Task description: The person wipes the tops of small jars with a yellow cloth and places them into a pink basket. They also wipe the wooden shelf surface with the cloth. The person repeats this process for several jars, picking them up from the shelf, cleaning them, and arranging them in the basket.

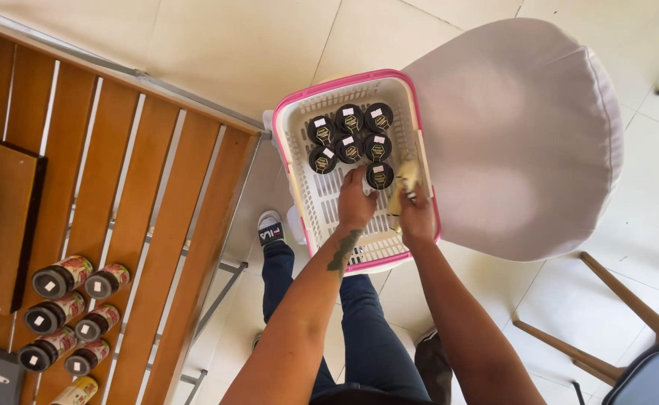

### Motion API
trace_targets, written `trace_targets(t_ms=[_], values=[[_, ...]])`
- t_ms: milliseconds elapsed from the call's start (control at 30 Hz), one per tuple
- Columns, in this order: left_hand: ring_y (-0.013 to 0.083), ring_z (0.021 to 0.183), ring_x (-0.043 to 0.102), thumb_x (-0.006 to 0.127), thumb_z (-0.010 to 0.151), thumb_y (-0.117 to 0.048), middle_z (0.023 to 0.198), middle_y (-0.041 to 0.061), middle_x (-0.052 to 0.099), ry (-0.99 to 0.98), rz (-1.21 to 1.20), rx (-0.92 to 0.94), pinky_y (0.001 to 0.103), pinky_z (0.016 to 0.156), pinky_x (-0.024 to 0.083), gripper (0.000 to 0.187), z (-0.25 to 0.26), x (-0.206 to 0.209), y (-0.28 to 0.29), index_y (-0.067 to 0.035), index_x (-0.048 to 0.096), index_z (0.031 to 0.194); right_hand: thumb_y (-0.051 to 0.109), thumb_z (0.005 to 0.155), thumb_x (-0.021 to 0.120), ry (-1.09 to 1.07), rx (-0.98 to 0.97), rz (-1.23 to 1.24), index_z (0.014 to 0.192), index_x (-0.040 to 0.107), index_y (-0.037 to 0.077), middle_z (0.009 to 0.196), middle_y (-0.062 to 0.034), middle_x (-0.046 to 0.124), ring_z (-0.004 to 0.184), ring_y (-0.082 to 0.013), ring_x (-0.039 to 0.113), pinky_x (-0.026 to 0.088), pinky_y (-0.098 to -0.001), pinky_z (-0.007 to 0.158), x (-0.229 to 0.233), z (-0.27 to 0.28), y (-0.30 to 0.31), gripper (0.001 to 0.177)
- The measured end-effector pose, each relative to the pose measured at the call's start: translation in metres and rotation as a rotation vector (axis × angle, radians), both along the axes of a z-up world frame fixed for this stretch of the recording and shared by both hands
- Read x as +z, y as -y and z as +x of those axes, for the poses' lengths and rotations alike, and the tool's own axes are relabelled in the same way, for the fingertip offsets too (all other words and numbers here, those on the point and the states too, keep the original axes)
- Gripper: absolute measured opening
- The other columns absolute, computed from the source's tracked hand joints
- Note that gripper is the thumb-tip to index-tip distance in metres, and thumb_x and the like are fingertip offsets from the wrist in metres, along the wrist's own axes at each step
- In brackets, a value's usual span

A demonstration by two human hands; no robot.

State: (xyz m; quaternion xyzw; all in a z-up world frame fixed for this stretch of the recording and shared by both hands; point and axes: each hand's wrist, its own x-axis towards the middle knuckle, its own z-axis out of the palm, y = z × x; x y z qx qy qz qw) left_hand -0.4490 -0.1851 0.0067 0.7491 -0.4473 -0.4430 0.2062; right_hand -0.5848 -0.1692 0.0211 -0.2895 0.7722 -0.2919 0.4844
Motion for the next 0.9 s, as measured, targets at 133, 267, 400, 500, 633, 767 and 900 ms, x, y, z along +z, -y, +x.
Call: trace_targets(t_ms=[133, 267, 400, 500, 633, 767, 900], values=[[0.0563, 0.121, 0.057, 0.078, 0.081, -0.01, 0.143, 0.028, 0.048, 0.042, -0.01, -0.086, 0.061, 0.097, 0.056, 0.081, -0.015, -0.042, -0.005, -0.006, 0.038, 0.151, 0.026, 0.098, 0.07, 0.115, 0.118, 0.103, 0.139, 0.064, 0.016, 0.1, -0.0125, 0.067, 0.092, -0.0202, 0.062, 0.054, -0.039, 0.082, -0.031, 0.011, 0.001, 0.043], [0.0492, 0.129, 0.054, 0.08, 0.082, -0.016, 0.145, 0.022, 0.049, 0.143, -0.089, -0.135, 0.058, 0.098, 0.056, 0.084, -0.012, -0.058, -0.009, -0.008, 0.036, 0.153, 0.017, 0.1, 0.067, 0.24, 0.07, 0.053, 0.137, 0.066, 0.014, 0.105, -0.0106, 0.068, 0.094, -0.0171, 0.061, 0.055, -0.0363, 0.089, -0.02, 0.013, 0.002, 0.037], [0.0457, 0.131, 0.054, 0.083, 0.074, -0.028, 0.14, 0.023, 0.055, 0.235, -0.34, -0.245, 0.055, 0.101, 0.054, 0.079, -0.002, -0.06, -0.016, -0.003, 0.048, 0.14, 0.011, 0.096, 0.069, 0.381, -0.037, 0.054, 0.123, 0.072, 0.011, 0.081, -0.0055, 0.066, 0.069, -0.0129, 0.064, 0.058, -0.0278, 0.068, 0.004, 0.003, -0.008, 0.027], [0.0426, 0.111, 0.067, 0.089, 0.063, -0.038, 0.12, 0.022, 0.065, 0.25, -0.56, -0.199, 0.05, 0.097, 0.055, 0.082, 0.008, -0.06, -0.023, -0.004, 0.056, 0.129, 0.001, 0.097, 0.065, 0.606, -0.198, -0.032, 0.123, 0.07, 0.004, 0.093, -0.0185, 0.07, 0.081, -0.0258, 0.071, 0.061, -0.0401, 0.081, 0.005, 0.003, -0.01, 0.027], [0.0362, 0.102, 0.068, 0.095, 0.054, -0.043, 0.114, 0.014, 0.065, 0.176, -0.696, -0.153, 0.045, 0.094, 0.053, 0.084, 0.037, 0.031, -0.022, -0.008, 0.06, 0.123, 0.001, 0.098, 0.065, 0.668, -0.151, -0.082, 0.122, 0.071, 0.004, 0.102, -0.0177, 0.072, 0.091, -0.0296, 0.074, 0.061, -0.0443, 0.086, 0.057, 0.007, -0.007, 0.025], [0.0355, 0.116, 0.063, 0.095, 0.055, -0.048, 0.119, 0.011, 0.06, -0.194, -0.561, -0.078, 0.044, 0.101, 0.051, 0.088, 0.046, 0.094, -0.033, -0.014, 0.059, 0.127, 0.015, 0.105, 0.054, 0.413, 0.379, -0.462, 0.131, 0.065, 0.001, 0.121, -0.0137, 0.061, 0.121, -0.024, 0.057, 0.043, -0.0439, 0.112, 0.131, 0.021, -0.008, 0.031], [0.0374, 0.123, 0.06, 0.093, 0.062, -0.038, 0.121, 0.017, 0.06, -0.47, -0.577, -0.046, 0.046, 0.108, 0.045, 0.084, 0.06, 0.15, -0.035, -0.01, 0.056, 0.132, 0.046, 0.108, 0.042, 0.066, 0.859, -1.065, 0.106, 0.074, 0.003, 0.135, -0.0216, 0.061, 0.141, -0.0492, 0.044, 0.036, -0.0569, 0.116, 0.213, 0.046, 0.002, 0.054]])
